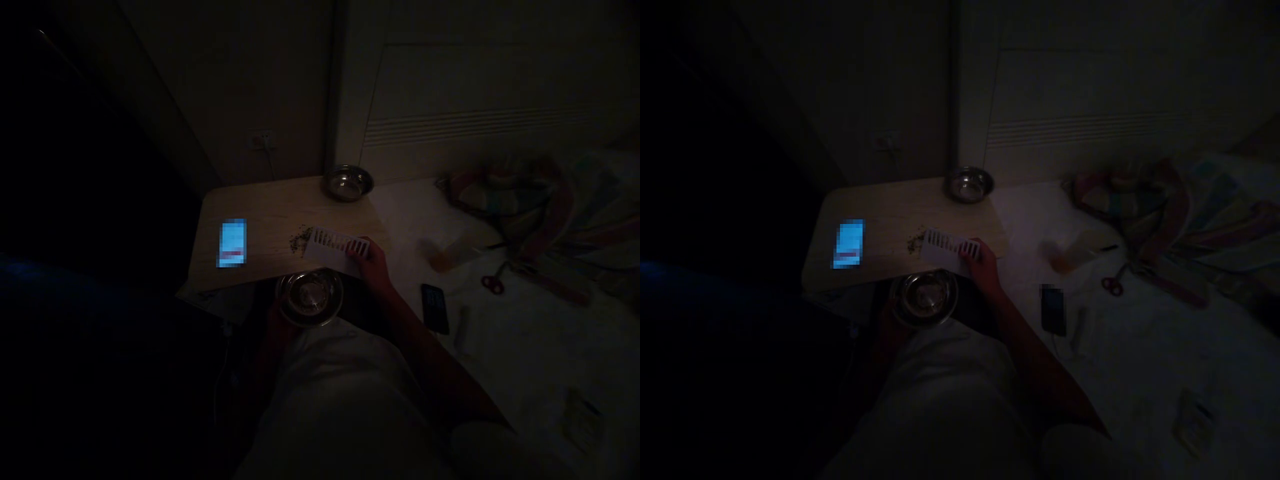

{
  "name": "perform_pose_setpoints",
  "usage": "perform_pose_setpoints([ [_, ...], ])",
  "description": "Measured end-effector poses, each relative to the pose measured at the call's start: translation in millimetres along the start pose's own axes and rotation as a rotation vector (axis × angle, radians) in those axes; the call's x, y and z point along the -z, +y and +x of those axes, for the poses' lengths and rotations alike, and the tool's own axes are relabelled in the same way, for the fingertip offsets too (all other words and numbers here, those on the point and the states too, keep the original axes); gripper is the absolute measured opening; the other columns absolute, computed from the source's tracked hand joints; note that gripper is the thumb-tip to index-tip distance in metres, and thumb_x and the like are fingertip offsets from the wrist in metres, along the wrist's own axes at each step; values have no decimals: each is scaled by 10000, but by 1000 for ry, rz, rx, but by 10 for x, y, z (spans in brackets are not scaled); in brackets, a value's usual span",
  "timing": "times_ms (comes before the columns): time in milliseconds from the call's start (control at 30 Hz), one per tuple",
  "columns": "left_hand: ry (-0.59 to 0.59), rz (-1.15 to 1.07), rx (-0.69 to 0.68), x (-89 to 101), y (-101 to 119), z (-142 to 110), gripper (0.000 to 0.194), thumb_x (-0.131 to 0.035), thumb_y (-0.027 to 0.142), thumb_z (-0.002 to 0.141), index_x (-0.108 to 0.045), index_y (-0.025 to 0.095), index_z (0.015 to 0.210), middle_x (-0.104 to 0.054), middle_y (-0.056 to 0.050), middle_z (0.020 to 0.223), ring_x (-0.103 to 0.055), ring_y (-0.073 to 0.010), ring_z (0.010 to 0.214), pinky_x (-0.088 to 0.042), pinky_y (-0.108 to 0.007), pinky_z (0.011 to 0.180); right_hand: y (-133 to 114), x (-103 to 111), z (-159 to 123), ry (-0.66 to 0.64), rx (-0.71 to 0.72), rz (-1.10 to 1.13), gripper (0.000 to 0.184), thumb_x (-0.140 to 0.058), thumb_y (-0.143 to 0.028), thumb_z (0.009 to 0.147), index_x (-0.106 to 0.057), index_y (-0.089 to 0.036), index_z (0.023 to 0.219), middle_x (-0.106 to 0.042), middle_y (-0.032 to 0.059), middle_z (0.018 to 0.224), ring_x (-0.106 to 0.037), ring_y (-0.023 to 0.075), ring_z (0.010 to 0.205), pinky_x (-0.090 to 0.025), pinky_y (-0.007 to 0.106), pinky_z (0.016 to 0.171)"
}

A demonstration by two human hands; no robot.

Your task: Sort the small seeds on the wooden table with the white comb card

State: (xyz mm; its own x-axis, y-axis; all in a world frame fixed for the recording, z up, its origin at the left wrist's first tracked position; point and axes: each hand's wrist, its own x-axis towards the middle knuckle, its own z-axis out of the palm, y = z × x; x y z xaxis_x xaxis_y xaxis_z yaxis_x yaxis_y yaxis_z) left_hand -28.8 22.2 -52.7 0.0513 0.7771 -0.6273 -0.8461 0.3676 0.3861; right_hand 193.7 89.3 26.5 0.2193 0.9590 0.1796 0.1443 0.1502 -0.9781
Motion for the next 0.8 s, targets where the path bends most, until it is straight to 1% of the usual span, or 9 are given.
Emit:
perform_pose_setpoints([
  [100, 19, 1, -13, -25, 12, -6, 201, -540, 232, 796, -710, 147, 863, -744, -80, 892, -634, -266, 1050, -439, -411, 994, 17, 27, 2, 55, 4, -10, 217, -641, -325, 700, -585, -204, 872, -615, 4, 807, -542, 161, 730, -432, 287, 685],
  [233, 37, 7, 25, -34, 6, -8, 218, -538, 262, 800, -711, 138, 844, -743, -98, 876, -603, -307, 1103, -423, -451, 1009, -1, 40, 4, 94, 24, -35, 196, -627, -314, 711, -586, -196, 862, -605, -1, 776, -528, 150, 700, -420, 274, 656],
  [333, 36, 14, -1, -29, -2, -5, 233, -535, 262, 800, -710, 131, 881, -743, -100, 895, -582, -306, 1137, -414, -449, 1019, -18, 7, 3, 86, 21, -33, 193, -632, -305, 709, -587, -193, 860, -604, -5, 772, -526, 145, 689, -419, 272, 651],
  [433, -11, 14, 12, -30, 1, -5, 240, -551, 268, 788, -709, 127, 901, -740, -107, 920, -590, -310, 1126, -424, -461, 1009, -31, -39, -3, 68, 22, -26, 204, -642, -300, 705, -590, -193, 871, -604, -4, 787, -531, 149, 706, -424, 277, 664],
  [533, 22, 8, 33, -35, 10, -5, 209, -546, 261, 790, -712, 145, 841, -744, -95, 860, -612, -302, 1091, -430, -455, 1002, -52, -67, -13, 25, 19, -36, 188, -636, -298, 712, -592, -192, 861, -595, -4, 773, -526, 150, 699, -417, 271, 642],
  [633, 32, 10, 36, -34, 14, -4, 215, -540, 259, 795, -710, 147, 863, -744, -84, 864, -615, -291, 1089, -428, -450, 1006, -79, -73, -21, -3, 13, -36, 165, -630, -288, 716, -586, -193, 843, -590, -7, 756, -522, 149, 687, -410, 264, 623],
  [800, 35, 17, -14, -31, -1, 12, 203, -550, 236, 775, -707, 157, 877, -742, -88, 886, -588, -293, 1133, -406, -442, 1027, -92, -67, -19, -10, 19, -33, 166, -628, -287, 713, -584, -195, 844, -590, -7, 759, -524, 149, 689, -411, 259, 617],
])
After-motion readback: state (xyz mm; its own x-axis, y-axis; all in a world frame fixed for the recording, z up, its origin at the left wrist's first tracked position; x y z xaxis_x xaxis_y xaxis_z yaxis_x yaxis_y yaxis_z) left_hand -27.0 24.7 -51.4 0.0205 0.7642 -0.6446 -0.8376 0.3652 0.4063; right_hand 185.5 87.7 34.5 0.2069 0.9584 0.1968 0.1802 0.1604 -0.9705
